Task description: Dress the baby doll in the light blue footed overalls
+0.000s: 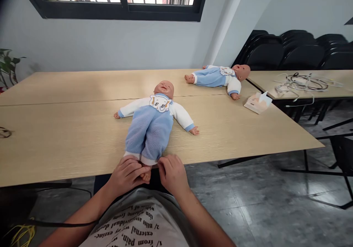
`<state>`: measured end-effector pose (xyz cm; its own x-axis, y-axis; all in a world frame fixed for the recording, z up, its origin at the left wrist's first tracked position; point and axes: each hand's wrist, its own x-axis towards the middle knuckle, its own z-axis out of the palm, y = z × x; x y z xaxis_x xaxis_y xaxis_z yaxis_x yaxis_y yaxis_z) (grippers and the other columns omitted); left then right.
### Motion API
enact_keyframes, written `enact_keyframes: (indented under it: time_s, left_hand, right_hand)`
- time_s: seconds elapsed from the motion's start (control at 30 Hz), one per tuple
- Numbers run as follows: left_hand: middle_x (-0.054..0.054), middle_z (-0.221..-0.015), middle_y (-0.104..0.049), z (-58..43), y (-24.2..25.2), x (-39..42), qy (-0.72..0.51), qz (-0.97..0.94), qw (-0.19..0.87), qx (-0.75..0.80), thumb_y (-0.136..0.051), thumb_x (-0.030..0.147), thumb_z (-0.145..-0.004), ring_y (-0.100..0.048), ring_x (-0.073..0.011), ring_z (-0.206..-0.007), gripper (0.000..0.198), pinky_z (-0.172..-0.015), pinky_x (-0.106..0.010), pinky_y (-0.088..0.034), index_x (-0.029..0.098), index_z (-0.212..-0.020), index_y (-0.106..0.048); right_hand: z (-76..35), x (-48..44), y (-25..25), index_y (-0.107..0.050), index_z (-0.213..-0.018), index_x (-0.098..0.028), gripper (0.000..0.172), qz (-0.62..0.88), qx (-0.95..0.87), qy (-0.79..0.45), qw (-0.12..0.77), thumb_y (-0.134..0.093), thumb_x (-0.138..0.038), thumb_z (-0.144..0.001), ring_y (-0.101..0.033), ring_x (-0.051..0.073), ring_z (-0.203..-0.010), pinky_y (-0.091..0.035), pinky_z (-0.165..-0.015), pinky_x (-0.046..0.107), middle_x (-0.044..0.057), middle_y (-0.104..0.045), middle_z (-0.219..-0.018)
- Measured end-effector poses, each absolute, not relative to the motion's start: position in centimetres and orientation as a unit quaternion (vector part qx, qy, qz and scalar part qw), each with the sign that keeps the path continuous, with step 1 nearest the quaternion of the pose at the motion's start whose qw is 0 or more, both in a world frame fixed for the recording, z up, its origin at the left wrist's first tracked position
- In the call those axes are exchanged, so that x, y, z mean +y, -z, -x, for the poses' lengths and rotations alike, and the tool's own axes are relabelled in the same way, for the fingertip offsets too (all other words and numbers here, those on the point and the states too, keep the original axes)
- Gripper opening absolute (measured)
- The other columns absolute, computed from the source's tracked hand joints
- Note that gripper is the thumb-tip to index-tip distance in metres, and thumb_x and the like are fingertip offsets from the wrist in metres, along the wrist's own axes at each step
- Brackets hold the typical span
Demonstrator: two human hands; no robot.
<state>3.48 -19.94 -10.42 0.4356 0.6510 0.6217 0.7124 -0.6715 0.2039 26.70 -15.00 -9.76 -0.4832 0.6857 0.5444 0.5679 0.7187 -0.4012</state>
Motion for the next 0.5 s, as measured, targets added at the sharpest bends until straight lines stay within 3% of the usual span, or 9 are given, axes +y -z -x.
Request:
enact_keyframes:
  time_s: [0.1,0.23,0.3,0.4,0.5]
  left_hand:
    - [-0.003,-0.095,-0.069,-3.5,10.6,-19.8,0.381,0.831,0.027,-0.405,-0.070,0.040,-0.098,-0.066,-0.0220,-0.094,0.036,-0.096,-0.042,-0.054,0.027,-0.130,-0.062]
    - [-0.005,-0.100,-0.070,-3.9,10.0,-19.0,0.359,0.835,0.026,-0.416,-0.070,0.040,-0.098,-0.065,-0.0234,-0.099,0.034,-0.098,-0.043,-0.052,0.026,-0.127,-0.063]
    - [-0.005,-0.101,-0.071,-4.4,9.4,-18.6,0.340,0.847,0.013,-0.409,-0.071,0.040,-0.097,-0.064,-0.0234,-0.099,0.032,-0.098,-0.042,-0.051,0.025,-0.125,-0.064]
    - [-0.006,-0.103,-0.071,-5.1,8.4,-18.7,0.342,0.860,-0.060,-0.375,-0.066,0.054,-0.097,-0.063,-0.0241,-0.100,0.038,-0.097,-0.042,-0.051,0.024,-0.120,-0.066]
    - [-0.008,-0.109,-0.069,-4.9,8.0,-19.0,0.389,0.833,-0.109,-0.379,-0.050,0.056,-0.104,-0.062,-0.0252,-0.107,0.038,-0.102,-0.045,-0.050,0.026,-0.121,-0.066]
  right_hand:
    - [-26.8,-14.8,10.4,-0.059,-0.102,-0.020,0.006,0.386,-0.846,-0.092,0.356,-0.053,-0.019,-0.100,-0.057,0.023,-0.082,-0.044,-0.073,0.036,0.006,-0.066,-0.087]
    - [-26.2,-14.7,10.1,-0.054,-0.121,-0.020,0.020,0.387,-0.810,-0.157,0.410,-0.050,-0.025,-0.102,-0.060,0.026,-0.100,-0.051,-0.084,0.041,0.011,-0.065,-0.109]
    - [-25.6,-14.6,9.3,-0.052,-0.120,-0.021,0.018,0.417,-0.765,-0.196,0.450,-0.049,-0.024,-0.102,-0.059,0.026,-0.106,-0.052,-0.090,0.043,0.011,-0.061,-0.113]
    - [-24.9,-13.8,8.0,-0.052,-0.109,-0.023,0.009,0.444,-0.737,-0.234,0.452,-0.052,-0.022,-0.099,-0.057,0.027,-0.109,-0.051,-0.096,0.047,0.010,-0.057,-0.112]
    - [-24.6,-11.9,7.8,-0.055,-0.118,-0.022,0.022,0.451,-0.735,-0.256,0.437,-0.058,-0.030,-0.098,-0.054,0.030,-0.119,-0.048,-0.104,0.056,0.013,-0.056,-0.122]
